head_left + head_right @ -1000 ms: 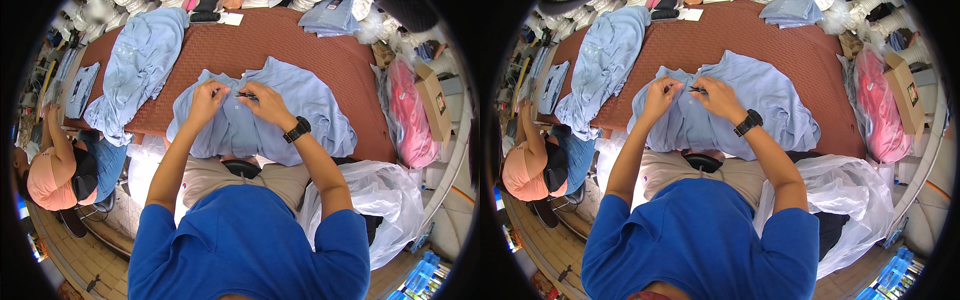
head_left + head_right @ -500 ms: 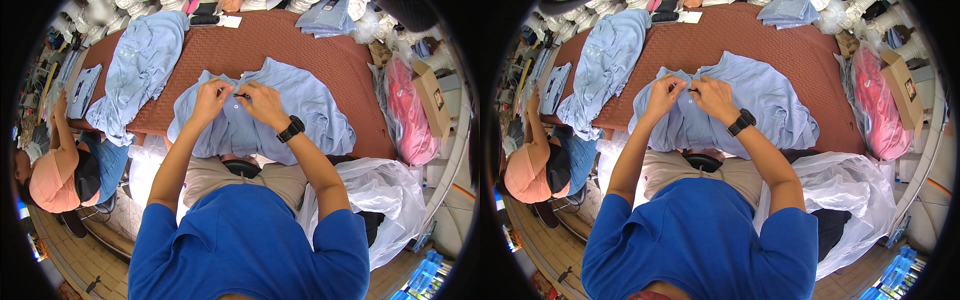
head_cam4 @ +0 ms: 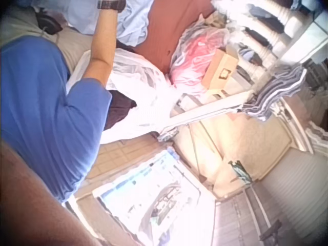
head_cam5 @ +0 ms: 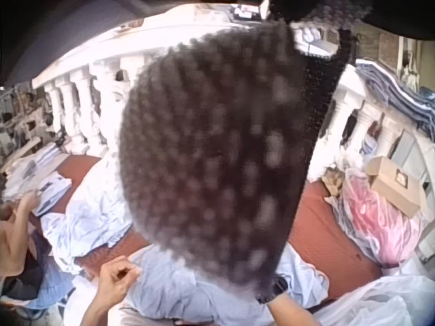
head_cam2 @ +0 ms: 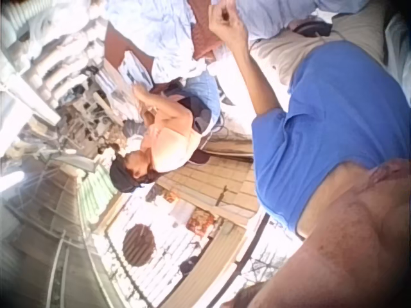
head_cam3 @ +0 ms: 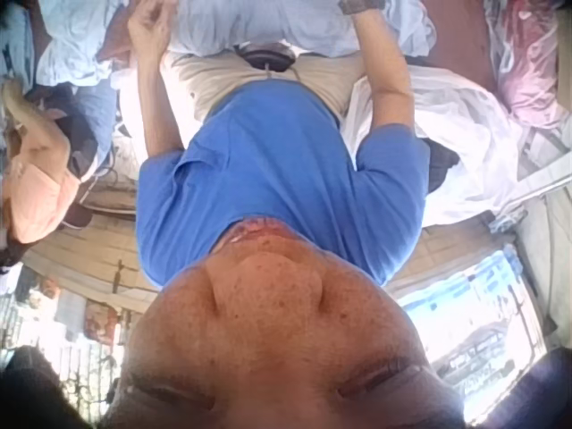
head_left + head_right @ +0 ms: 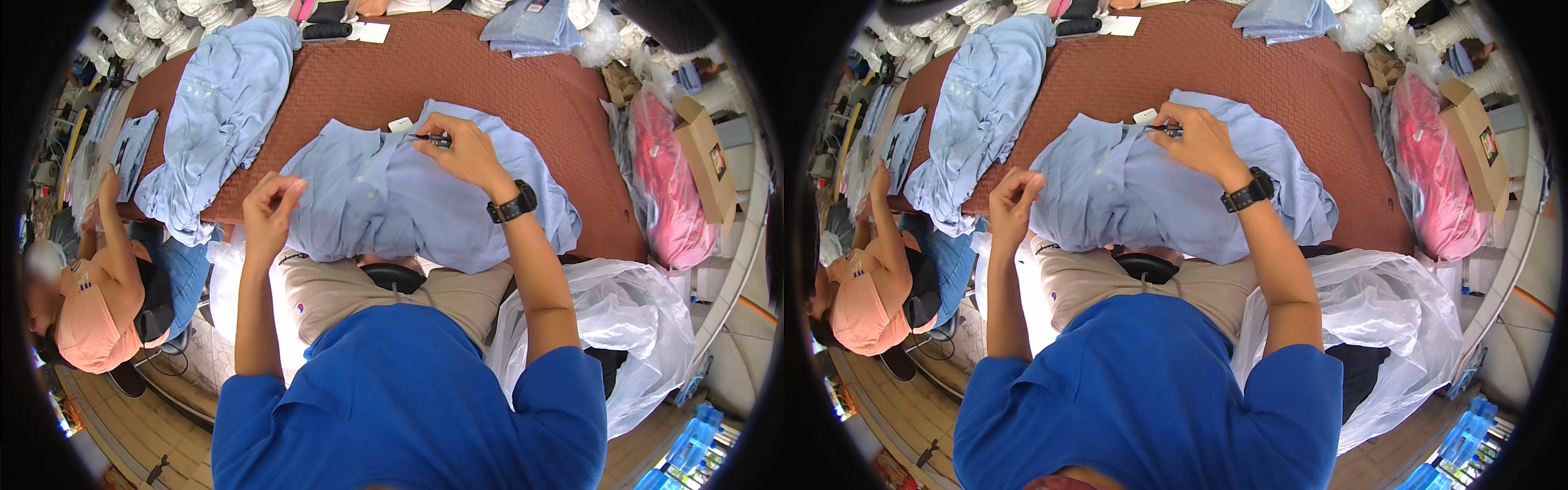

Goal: The person buttons a light blue shirt, smooths it out on a work surface, places a cardboard insert inside, and folds the shirt before sliding it into a plastic bag and sealing it.

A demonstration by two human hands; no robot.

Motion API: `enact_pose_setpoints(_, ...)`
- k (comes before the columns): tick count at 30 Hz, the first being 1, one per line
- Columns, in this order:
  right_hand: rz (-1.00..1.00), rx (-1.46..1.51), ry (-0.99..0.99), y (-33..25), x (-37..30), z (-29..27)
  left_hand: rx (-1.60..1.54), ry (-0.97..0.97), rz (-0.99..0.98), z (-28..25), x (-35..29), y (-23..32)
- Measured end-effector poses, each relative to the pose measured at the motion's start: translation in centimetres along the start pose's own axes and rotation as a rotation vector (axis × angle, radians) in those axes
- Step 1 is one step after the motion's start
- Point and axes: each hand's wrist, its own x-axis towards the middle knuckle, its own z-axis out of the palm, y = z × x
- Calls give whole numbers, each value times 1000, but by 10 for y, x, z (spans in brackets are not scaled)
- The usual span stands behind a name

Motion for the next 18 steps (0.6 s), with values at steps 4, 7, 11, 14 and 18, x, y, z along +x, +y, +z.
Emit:
enact_pose_setpoints(4, 128, 133, -140, -4, 4, -6, -22, -89, -234, -19, -14, -11)
enact_pose_setpoints(7, -40, 167, -120, -45, -9, -4, -133, -86, -243, -16, -23, 1)
enact_pose_setpoints(11, -230, -55, -105, -75, -20, 13, -159, -116, -225, 1, -16, 23)
enact_pose_setpoints(14, -297, -215, -101, -73, -14, 23, -176, -110, -192, 12, -8, 27)
enact_pose_setpoints(18, -352, -258, -57, -69, -8, 36, -176, -106, -172, 17, -4, 32)
